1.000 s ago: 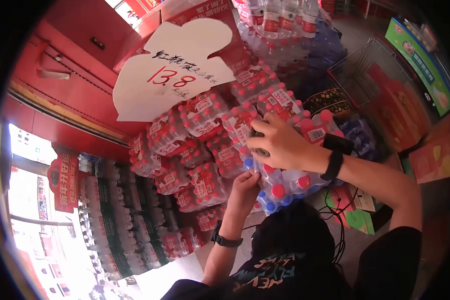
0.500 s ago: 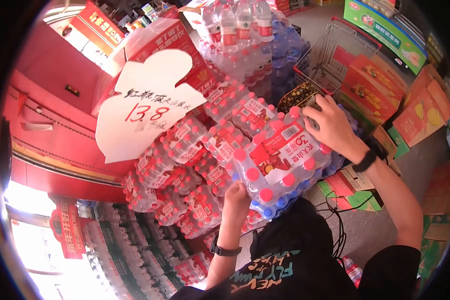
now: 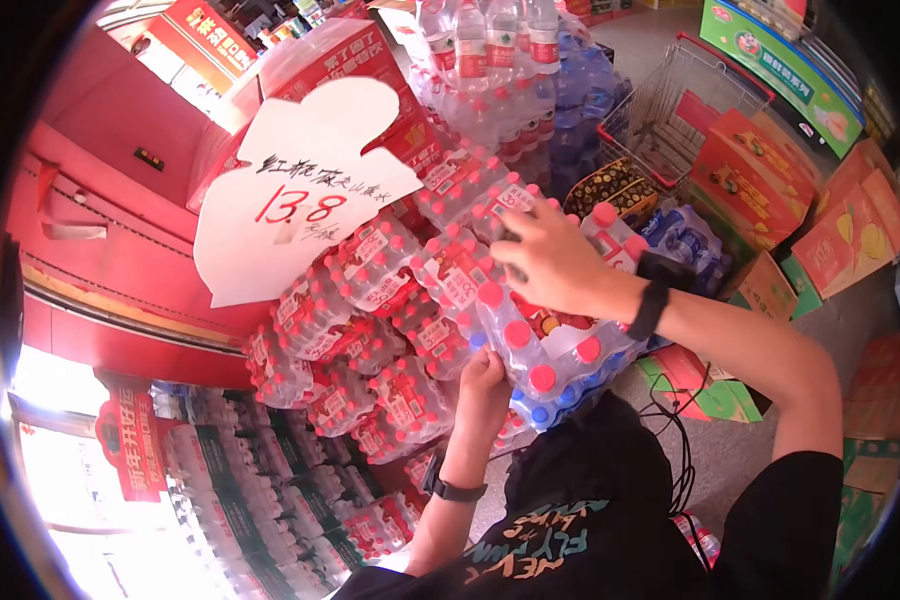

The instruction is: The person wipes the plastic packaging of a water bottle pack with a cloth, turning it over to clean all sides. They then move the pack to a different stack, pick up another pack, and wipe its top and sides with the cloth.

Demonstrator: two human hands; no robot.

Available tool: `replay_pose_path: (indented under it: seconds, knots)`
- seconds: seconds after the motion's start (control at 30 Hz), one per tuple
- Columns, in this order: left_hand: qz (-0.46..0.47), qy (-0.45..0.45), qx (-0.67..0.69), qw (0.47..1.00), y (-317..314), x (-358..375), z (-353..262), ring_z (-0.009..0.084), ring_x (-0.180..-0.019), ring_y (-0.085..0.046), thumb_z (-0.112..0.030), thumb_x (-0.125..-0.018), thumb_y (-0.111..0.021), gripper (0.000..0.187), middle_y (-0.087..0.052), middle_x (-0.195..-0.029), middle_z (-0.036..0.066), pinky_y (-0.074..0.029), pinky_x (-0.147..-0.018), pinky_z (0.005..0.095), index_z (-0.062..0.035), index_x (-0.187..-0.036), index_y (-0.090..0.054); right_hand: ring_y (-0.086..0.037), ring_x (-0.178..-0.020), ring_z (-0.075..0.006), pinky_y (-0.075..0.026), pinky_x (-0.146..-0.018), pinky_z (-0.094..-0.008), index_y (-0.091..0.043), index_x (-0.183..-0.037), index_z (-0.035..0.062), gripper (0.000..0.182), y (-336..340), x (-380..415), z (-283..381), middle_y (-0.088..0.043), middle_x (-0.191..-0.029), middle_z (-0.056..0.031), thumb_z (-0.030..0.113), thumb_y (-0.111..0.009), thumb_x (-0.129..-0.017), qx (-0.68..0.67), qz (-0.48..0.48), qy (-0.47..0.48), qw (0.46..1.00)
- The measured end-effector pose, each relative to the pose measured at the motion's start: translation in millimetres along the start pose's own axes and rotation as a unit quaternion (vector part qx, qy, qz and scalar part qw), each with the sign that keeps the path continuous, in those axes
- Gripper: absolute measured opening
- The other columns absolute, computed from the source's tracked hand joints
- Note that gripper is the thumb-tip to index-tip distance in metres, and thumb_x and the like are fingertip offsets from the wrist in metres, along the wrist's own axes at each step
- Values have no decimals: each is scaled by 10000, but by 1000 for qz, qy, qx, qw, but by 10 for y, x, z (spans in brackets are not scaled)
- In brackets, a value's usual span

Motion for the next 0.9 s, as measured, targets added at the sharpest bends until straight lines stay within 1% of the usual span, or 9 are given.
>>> replay_pose_path:
  seconds: [0.07, 0.17, 0.3, 0.47, 0.57, 0.6, 0.63, 0.77, 0.9]
  knots:
    - [18, 5, -7, 1000, 149, -32, 53, 207, -1216, -639, -160, -1111, -516, 293, -676, -1305, 115, -450, -1105, 382, 49, -1303, -586, -552, -952, -332, -524, -801, -450, -711, -919, 104, 208, -133, -34, 251, -584, -1026, -85, 114, -795, -729, -23, 6, 25, 999]
    - [-17, -2, -27, 1000, 57, 15, -22, 113, -939, -619, -152, -1103, -539, 157, -700, -1063, 28, -462, -902, 302, -26, -1094, -632, -553, -944, -327, -533, -791, -450, -704, -912, 109, 223, -219, 146, 788, -578, -1022, -88, 129, -806, -714, -45, 47, 114, 991]
    - [-27, -1, -24, 999, -4, 78, -99, 108, -875, -604, -157, -1084, -574, 145, -670, -964, 12, -447, -829, 275, -38, -1025, -632, -570, -892, -320, -549, -763, -427, -710, -932, 124, 246, 47, 425, 901, -576, -1015, -88, 151, -816, -712, -55, 33, 119, 991]
    - [-43, 27, -20, 999, 46, 66, -75, 104, -875, -582, -135, -1094, -553, 172, -662, -952, 11, -436, -852, 277, -41, -969, -625, -595, -829, -277, -536, -601, -361, -707, -908, 141, 217, 583, 754, 236, -560, -938, -77, 162, -810, -718, 77, 28, 49, 995]
    - [-66, 37, -76, 994, 49, 42, -65, 110, -896, -593, -135, -1098, -541, 162, -671, -991, 22, -444, -870, 283, -29, -1007, -624, -612, -838, -283, -539, -603, -371, -697, -883, 132, 180, 777, 796, -273, -564, -924, -75, 136, -794, -731, 163, -6, -20, 986]
    - [-53, 35, -95, 993, 61, 42, -72, 117, -912, -603, -140, -1105, -528, 162, -680, -1024, 31, -448, -883, 289, -17, -1056, -622, -610, -828, -290, -537, -596, -380, -685, -864, 123, 155, 804, 753, -423, -577, -939, -76, 120, -783, -744, 138, -42, -44, 989]
    - [-35, 13, -119, 992, 141, 2, -25, 76, -919, -653, -282, -1161, -438, 389, -724, -1049, 21, -500, -841, 242, 20, -1183, -681, -607, -823, -288, -537, -596, -383, -682, -862, 122, 152, 793, 677, -558, -579, -942, -75, 120, -785, -749, 138, -44, -41, 989]
    - [-61, 29, -176, 982, -186, 50, -239, 66, -848, -645, -305, -1149, -474, 381, -722, -999, 19, -502, -765, 238, 9, -1118, -687, -598, -820, -279, -548, -609, -404, -686, -870, 123, 155, 661, 397, -931, -585, -951, -64, 148, -796, -763, 125, -60, -23, 990]
    - [-103, 62, -186, 975, -99, 78, -188, 169, -1077, -660, -215, -1123, -509, 322, -704, -1200, 77, -481, -989, 327, 46, -1274, -621, -616, -858, -289, -566, -645, -421, -708, -912, 125, 180, 396, 164, -1143, -596, -965, -65, 197, -801, -775, 74, -36, -12, 997]
Point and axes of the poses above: each hand's wrist, its own x-axis away from the middle knuckle, its own y-axis out of the back of the hand, z = x × y, the point moved 7 cm from there along -x, towards the middle knuckle
